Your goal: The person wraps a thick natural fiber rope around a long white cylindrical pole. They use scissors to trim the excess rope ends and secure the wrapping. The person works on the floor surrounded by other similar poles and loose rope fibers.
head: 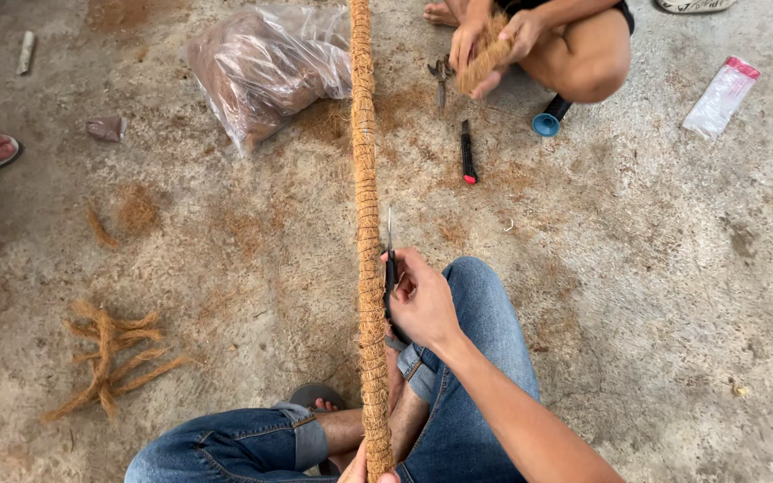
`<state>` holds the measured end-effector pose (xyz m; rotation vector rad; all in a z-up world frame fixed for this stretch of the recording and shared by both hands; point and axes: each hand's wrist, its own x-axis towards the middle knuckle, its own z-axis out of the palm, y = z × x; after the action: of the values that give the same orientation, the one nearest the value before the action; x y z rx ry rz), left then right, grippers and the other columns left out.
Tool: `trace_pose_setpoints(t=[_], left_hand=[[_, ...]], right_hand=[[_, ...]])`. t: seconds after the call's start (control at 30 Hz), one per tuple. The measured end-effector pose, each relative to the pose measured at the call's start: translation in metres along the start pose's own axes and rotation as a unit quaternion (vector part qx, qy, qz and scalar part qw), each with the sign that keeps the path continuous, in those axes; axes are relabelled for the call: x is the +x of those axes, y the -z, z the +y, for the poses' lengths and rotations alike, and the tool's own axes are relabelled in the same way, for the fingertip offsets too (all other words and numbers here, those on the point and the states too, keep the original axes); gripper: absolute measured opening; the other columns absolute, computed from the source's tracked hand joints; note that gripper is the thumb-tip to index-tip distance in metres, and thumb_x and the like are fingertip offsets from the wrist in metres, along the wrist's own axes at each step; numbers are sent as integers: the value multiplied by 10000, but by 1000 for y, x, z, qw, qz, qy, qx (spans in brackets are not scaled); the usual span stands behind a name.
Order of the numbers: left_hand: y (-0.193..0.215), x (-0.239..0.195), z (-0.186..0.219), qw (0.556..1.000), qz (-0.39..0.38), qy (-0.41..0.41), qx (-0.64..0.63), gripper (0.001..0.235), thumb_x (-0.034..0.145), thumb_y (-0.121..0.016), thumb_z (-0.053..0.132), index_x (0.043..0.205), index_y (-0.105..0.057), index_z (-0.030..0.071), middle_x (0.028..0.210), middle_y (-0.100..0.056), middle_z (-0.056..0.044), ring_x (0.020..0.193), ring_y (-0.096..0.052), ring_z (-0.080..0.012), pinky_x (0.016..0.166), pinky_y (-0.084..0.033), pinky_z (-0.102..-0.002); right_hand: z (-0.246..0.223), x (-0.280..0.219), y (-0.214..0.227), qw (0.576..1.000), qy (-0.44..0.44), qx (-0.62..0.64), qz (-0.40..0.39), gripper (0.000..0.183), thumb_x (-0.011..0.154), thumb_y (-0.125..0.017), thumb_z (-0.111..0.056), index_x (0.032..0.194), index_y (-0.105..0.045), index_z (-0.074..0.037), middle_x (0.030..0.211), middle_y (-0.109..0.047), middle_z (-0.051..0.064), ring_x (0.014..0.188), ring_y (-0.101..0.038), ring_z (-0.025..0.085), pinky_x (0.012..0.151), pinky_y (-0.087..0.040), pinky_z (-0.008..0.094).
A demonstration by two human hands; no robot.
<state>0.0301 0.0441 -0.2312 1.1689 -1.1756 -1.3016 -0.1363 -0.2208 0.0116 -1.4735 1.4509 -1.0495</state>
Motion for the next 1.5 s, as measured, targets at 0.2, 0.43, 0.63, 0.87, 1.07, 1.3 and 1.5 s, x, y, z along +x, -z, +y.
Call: trace_pose_setpoints(t=[0.2,0.43,0.63,0.87,1.07,1.3,1.5], left_hand=[[22,15,9,997,-48,62,-26,790,962,-697,470,1494,-467,-67,1097,-760,-202,975,-741,-217,923,-545,-324],[16,4,18,995,-45,83,-43,781,966,-689,457,1496,-460,-69,1077,-759,-200,957,-739,-215,908,-547,-320],[17,2,23,993,-55,94,-53,774,969,-682,447,1497,-454,-70,1061,-758,-199,942,-737,-213,896,-550,-317],[15,2,33,990,-65,102,-67,765,972,-674,434,1499,-447,-72,1041,-758,-196,924,-735,-211,881,-552,-314],[20,4,38,989,-72,102,-75,757,975,-667,424,1500,-440,-73,1025,-757,-195,908,-734,-210,868,-555,-311],[24,9,42,988,-84,110,-73,749,978,-659,411,1502,-433,-74,1005,-756,-193,890,-732,-207,853,-557,-308],[23,8,42,986,-93,115,-77,742,981,-652,400,1503,-427,-76,989,-755,-191,875,-730,-206,841,-559,-305]], right_hand=[[-10,18,2,998,9,-63,29,400,770,-749,-76,1160,-663,-89,769,-705,24,573,-620,92,566,-503,271],[4,19,9,999,-17,-28,30,260,851,-733,-65,1109,-724,-85,692,-717,30,551,-573,60,518,-437,255],[1,20,7,998,32,-29,48,360,788,-699,26,1140,-664,-39,721,-685,14,552,-564,53,518,-452,230],[14,20,3,991,-26,126,37,219,905,-731,-20,1109,-666,-64,723,-708,10,632,-639,33,534,-455,213],[26,13,-14,998,26,49,14,370,829,-588,91,1174,-633,-34,842,-693,50,726,-604,63,600,-456,242],[10,34,-12,996,41,53,53,265,866,-735,-9,1124,-685,-40,734,-701,7,631,-575,48,571,-456,234],[14,29,-14,995,48,74,40,283,849,-760,-26,1119,-676,-27,760,-674,-10,637,-523,25,550,-415,230]])
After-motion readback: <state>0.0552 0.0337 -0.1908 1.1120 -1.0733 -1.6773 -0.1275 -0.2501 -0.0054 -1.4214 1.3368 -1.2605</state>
